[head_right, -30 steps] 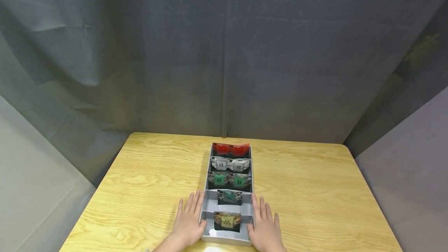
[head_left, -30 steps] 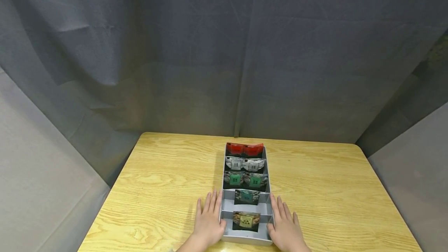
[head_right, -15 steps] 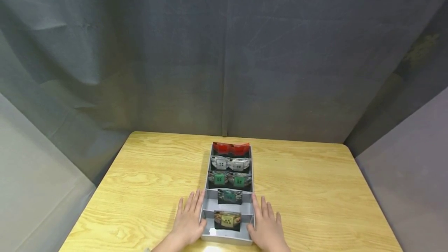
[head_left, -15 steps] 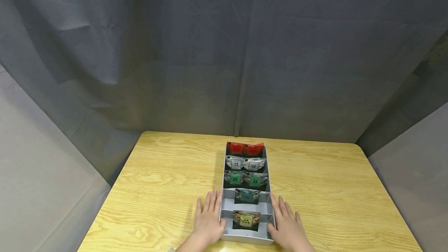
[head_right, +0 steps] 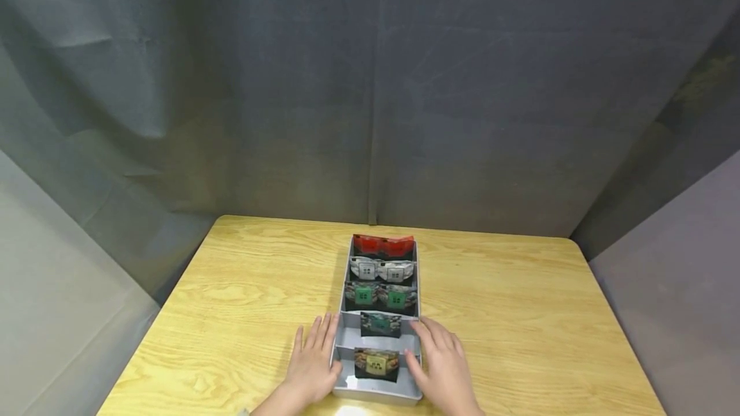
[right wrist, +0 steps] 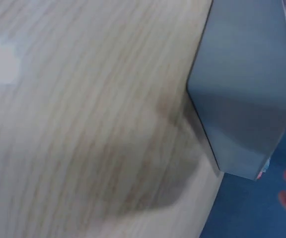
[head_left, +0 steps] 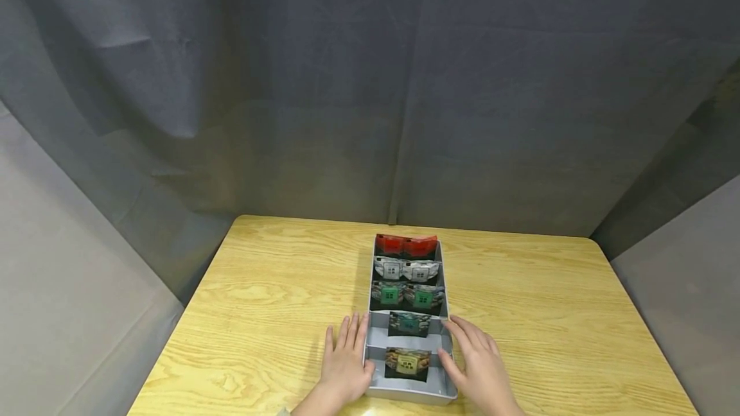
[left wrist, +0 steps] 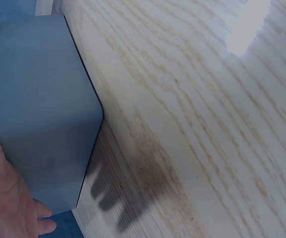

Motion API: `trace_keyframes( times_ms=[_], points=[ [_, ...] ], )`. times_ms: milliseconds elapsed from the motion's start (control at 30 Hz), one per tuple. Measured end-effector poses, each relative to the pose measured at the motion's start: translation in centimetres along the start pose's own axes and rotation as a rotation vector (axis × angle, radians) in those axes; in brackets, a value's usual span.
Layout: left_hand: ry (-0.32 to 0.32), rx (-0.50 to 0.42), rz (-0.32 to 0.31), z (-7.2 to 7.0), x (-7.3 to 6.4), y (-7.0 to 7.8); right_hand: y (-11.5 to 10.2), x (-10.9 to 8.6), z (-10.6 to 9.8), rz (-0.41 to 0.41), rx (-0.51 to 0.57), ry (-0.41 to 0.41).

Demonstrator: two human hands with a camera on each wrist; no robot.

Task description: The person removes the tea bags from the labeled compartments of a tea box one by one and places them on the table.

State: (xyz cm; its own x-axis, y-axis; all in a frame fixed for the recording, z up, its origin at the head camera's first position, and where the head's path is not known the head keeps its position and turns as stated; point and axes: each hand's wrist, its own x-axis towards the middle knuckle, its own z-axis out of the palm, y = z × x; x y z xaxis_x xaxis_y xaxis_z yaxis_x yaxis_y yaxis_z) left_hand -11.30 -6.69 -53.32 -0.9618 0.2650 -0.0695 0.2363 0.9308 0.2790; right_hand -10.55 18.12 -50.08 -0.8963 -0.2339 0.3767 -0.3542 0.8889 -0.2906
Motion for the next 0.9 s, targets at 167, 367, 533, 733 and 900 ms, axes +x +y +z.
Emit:
trace_keyframes(
  times_ms=[167, 367, 533, 733, 900],
  points=[
    [-0.004, -0.007, -0.002, -0.1, 0.0, 0.0, 0.0, -0.3, 1.2, -0.115, 0.050, 0.079],
    [0.027, 0.028, 0.010, -0.1, -0.1, 0.1, 0.0, -0.7, 2.7, -0.214, 0.040, 0.117],
    [0.036, 0.047, 0.008, -0.1, -0.1, 0.2, -0.3, -0.7, 3.2, -0.266, 0.035, 0.119],
    [0.037, 0.046, 0.007, -0.2, -0.1, 0.2, -0.7, -0.6, 3.3, -0.284, 0.041, 0.114],
    [0.027, 0.029, 0.005, 0.0, -0.1, 0.2, -1.1, -0.4, 3.2, -0.284, 0.040, 0.100]
  ],
)
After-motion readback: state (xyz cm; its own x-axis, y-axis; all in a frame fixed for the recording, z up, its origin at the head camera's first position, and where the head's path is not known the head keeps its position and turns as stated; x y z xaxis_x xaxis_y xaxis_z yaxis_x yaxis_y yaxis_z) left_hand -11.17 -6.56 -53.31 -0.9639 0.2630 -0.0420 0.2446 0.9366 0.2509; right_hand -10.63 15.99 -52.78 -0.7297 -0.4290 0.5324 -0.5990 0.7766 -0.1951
